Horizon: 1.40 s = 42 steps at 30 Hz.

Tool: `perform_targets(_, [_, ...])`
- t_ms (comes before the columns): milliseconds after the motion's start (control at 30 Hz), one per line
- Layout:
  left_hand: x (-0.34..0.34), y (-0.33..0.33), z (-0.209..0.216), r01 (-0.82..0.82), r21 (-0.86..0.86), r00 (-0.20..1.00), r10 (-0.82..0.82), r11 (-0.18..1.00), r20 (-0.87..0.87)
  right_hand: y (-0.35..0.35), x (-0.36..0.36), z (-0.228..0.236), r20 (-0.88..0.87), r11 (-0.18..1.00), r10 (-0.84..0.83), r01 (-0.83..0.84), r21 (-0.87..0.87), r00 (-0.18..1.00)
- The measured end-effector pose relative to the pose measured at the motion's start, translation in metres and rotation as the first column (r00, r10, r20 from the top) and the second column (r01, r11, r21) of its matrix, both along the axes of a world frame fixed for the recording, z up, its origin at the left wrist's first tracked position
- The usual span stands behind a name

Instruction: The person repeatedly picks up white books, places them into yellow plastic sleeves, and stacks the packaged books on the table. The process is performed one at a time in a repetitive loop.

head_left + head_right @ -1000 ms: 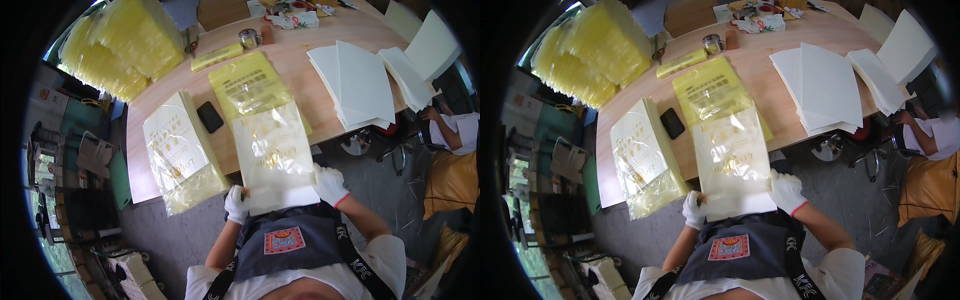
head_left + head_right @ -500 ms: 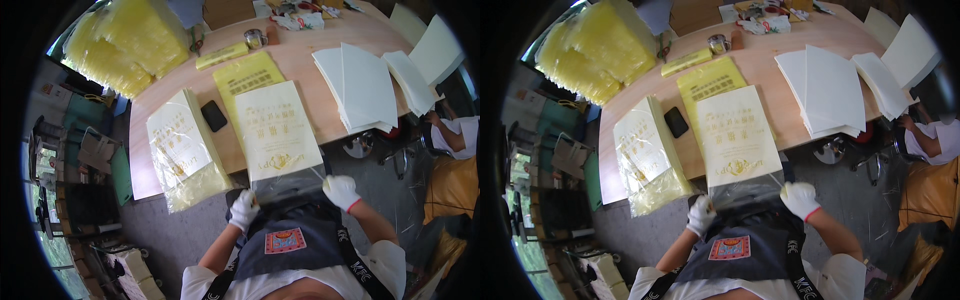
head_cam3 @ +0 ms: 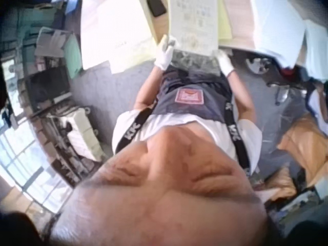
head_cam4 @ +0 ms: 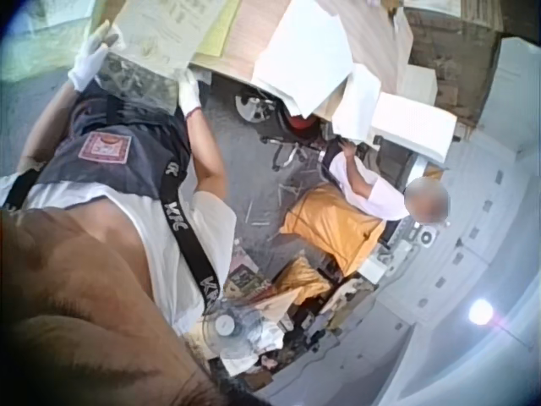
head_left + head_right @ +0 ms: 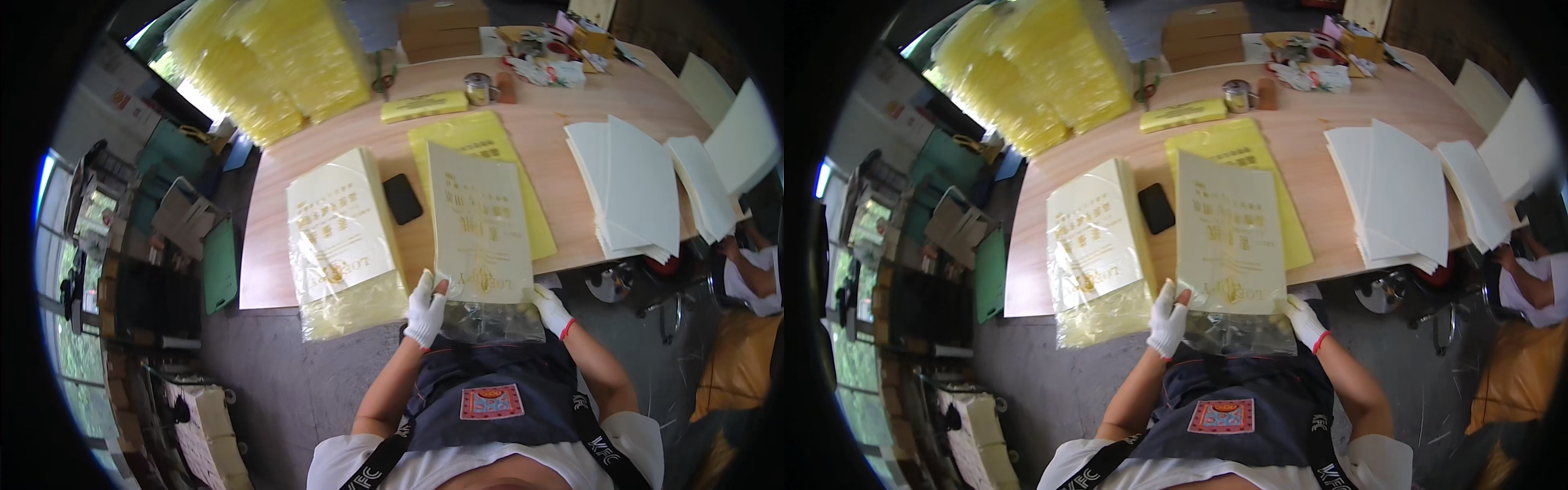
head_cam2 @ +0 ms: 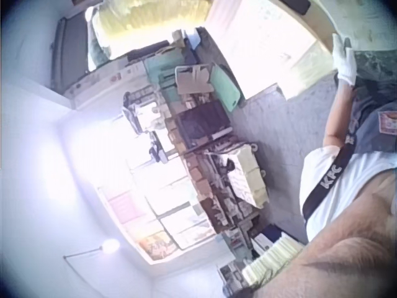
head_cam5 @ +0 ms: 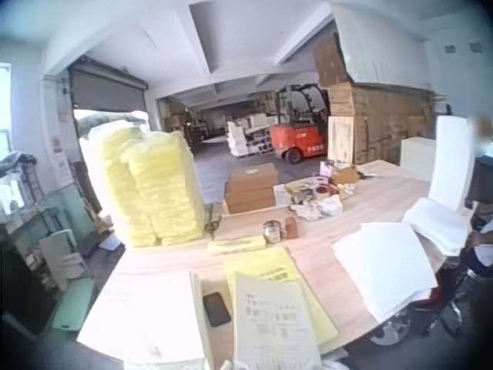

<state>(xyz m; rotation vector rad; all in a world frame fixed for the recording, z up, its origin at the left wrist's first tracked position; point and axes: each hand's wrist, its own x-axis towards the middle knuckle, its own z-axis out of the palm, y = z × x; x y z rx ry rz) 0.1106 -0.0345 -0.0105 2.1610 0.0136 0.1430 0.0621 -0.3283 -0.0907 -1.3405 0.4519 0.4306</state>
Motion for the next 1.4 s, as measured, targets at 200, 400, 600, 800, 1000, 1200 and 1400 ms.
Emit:
perform_targets(200, [-0.001, 0.137, 0.104, -0.202, -0.445, 0.971, 0.239, 0.873, 0.027, 0.141, 0.108, 0.077, 0.276, 0.949, 0.315, -0.299, -0.098, 0.908])
perform_targets(400, [0.042, 0.273, 0.085, -0.358, 0.224, 0.908, 0.394, 0.907, -0.144, 0.250, 0.151, 0.111, 0.285, 0.659, 0.625, -0.296, -0.691, 0.726])
perform_targets(600, [0.073, 0.328, 0.017, -0.385, -0.127, 0.896, 0.337, 0.914, -0.290, 0.243, 0.149, 0.124, 0.188, 0.423, 0.684, -0.174, -0.889, 0.705])
perform_targets(800, [0.125, 0.325, -0.016, -0.286, 0.026, 0.901, 0.278, 0.958, -0.333, 0.272, 0.171, 0.083, 0.161, 0.616, 0.580, -0.301, -0.728, 0.798])
perform_targets(1000, [0.136, 0.333, -0.026, -0.164, 0.197, 0.911, 0.225, 0.967, -0.346, 0.275, 0.136, 0.094, 0.439, 0.384, 0.730, 0.217, -0.897, 0.524])
perform_targets(1200, [0.125, 0.256, 0.035, -0.184, 0.790, 0.950, 0.313, 0.584, -0.010, 0.246, 0.052, 0.042, -0.182, -0.154, 0.981, -0.321, -0.934, 0.059])
perform_targets(1400, [0.096, 0.075, 0.051, 0.177, 0.477, 0.864, -0.368, 0.861, 0.343, 0.132, 0.042, 0.056, 0.087, 0.397, 0.844, -0.506, -0.766, 0.530])
